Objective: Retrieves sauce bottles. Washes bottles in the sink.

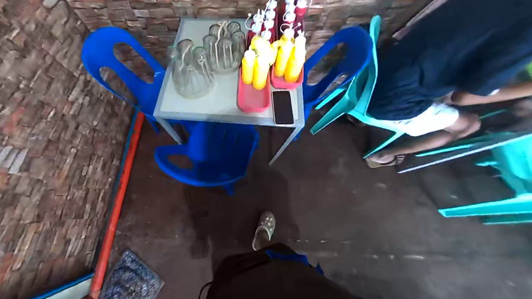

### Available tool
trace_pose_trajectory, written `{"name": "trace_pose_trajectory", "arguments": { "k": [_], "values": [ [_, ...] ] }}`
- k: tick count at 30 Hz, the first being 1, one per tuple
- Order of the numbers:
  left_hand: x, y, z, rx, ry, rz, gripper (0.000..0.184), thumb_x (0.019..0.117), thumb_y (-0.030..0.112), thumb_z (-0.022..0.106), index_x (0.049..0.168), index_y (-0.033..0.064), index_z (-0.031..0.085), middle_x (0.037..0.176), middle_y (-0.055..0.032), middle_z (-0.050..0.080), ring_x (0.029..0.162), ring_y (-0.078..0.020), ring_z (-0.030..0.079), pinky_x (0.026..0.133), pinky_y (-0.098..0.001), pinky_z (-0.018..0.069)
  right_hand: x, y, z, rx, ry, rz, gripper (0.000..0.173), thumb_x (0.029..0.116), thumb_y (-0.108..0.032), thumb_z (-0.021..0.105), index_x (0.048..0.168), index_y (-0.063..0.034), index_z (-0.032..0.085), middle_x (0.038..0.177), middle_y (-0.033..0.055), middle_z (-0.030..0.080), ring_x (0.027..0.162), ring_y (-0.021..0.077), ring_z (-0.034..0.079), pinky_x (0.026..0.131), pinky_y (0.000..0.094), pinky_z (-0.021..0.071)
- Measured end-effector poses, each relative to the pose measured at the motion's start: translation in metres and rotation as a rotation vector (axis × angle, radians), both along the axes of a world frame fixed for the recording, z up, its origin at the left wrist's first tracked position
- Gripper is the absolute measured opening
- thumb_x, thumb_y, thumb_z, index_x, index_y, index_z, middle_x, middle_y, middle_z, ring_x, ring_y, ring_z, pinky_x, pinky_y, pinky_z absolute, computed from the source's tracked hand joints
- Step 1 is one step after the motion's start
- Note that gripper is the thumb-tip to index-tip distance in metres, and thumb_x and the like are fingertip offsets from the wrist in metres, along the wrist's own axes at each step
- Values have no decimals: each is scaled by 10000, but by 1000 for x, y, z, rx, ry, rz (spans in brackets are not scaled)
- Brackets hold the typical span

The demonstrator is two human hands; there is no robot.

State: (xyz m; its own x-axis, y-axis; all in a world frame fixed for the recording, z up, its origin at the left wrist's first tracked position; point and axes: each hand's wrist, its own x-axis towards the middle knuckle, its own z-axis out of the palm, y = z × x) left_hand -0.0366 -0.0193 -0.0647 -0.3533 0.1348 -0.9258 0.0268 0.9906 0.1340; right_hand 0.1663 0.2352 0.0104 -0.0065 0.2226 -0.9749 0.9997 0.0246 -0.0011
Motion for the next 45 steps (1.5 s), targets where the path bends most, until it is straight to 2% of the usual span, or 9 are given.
{"name": "trace_pose_trajectory", "arguments": {
  "k": [2, 3, 9, 15, 22, 30, 39, 42, 45],
  "values": [
    [-63, -23, -121, -6, 547, 218, 418, 1039, 257, 561, 1259, -90, 639, 1289, -345, 616, 1215, -490, 597, 1016, -625, 477, 33, 75, -216, 619, 391, 69, 334, 976, -137, 639, 1172, 132, 666, 1152, 353, 668, 1107, 503, 641, 977, 652, 478],
    [-107, -8, -143, -63, 660, 306, 475, 1046, 296, 556, 1350, -68, 584, 1386, -355, 546, 1290, -511, 540, 1047, -645, 451, 8, 138, -248, 449, 285, 113, 432, 1007, -182, 619, 1341, 89, 584, 1316, 341, 603, 1252, 499, 570, 1054, 658, 428],
    [-300, 190, -50, 623, 1383, 365, 393, 988, 126, 557, 1326, -68, 603, 1404, -356, 509, 1349, -508, 463, 1133, -587, 367, -227, 348, -148, 395, 655, 138, 387, 1057, -151, 525, 1384, 54, 550, 1355, 284, 592, 1268, 379, 583, 1103, 511, 442],
    [-367, 409, -33, 1132, 973, -52, 477, 982, 75, 604, 1443, 3, 504, 1506, -267, 458, 1367, -402, 494, 1079, -517, 478, -371, 404, -131, 472, 904, 60, 509, 963, -126, 711, 1408, 47, 533, 1394, 307, 549, 1232, 425, 592, 1022, 565, 499],
    [-404, 567, -73, 1044, 516, -107, 1119, 716, 47, 893, 1618, 52, 230, 1563, -268, 399, 1438, -461, 391, 1149, -610, 385, -454, 407, -144, 600, 812, -105, 1018, 792, -302, 889, 1584, -32, 309, 1559, 385, 285, 1426, 572, 307, 1133, 671, 342],
    [-387, 544, -78, 998, 677, -23, 745, 823, 228, 872, 1447, 33, 516, 1410, -255, 563, 1315, -441, 535, 1072, -595, 464, -457, 403, -157, 773, 1046, -35, 733, 832, -324, 853, 1402, 15, 539, 1415, 258, 556, 1338, 439, 495, 1119, 601, 395],
    [-300, 411, -14, 1423, 625, 399, 799, 717, 96, 858, 1351, -29, 386, 1179, -172, 676, 1054, -206, 693, 911, -404, 591, -407, 360, -60, 456, 1467, 150, 1047, 767, -189, 902, 1536, 8, 218, 1242, 229, 647, 1078, 281, 694, 914, 461, 594],
    [-247, 358, 3, 1371, 676, 403, 674, 730, 182, 880, 1287, -43, 574, 1088, -126, 723, 992, -147, 716, 913, -357, 602, -386, 326, -20, 360, 1521, 276, 1059, 811, -196, 877, 1566, -30, 153, 1244, 209, 658, 1048, 289, 709, 879, 474, 605],
    [-196, 308, 7, 1504, 732, 305, 613, 695, 276, 921, 1182, -17, 692, 1358, -152, 637, 1299, -223, 585, 1104, -404, 492, -362, 280, 16, 288, 1567, 374, 956, 835, -185, 859, 1546, -80, 228, 1260, 181, 660, 1019, 274, 716, 820, 445, 620]
  ]
}}
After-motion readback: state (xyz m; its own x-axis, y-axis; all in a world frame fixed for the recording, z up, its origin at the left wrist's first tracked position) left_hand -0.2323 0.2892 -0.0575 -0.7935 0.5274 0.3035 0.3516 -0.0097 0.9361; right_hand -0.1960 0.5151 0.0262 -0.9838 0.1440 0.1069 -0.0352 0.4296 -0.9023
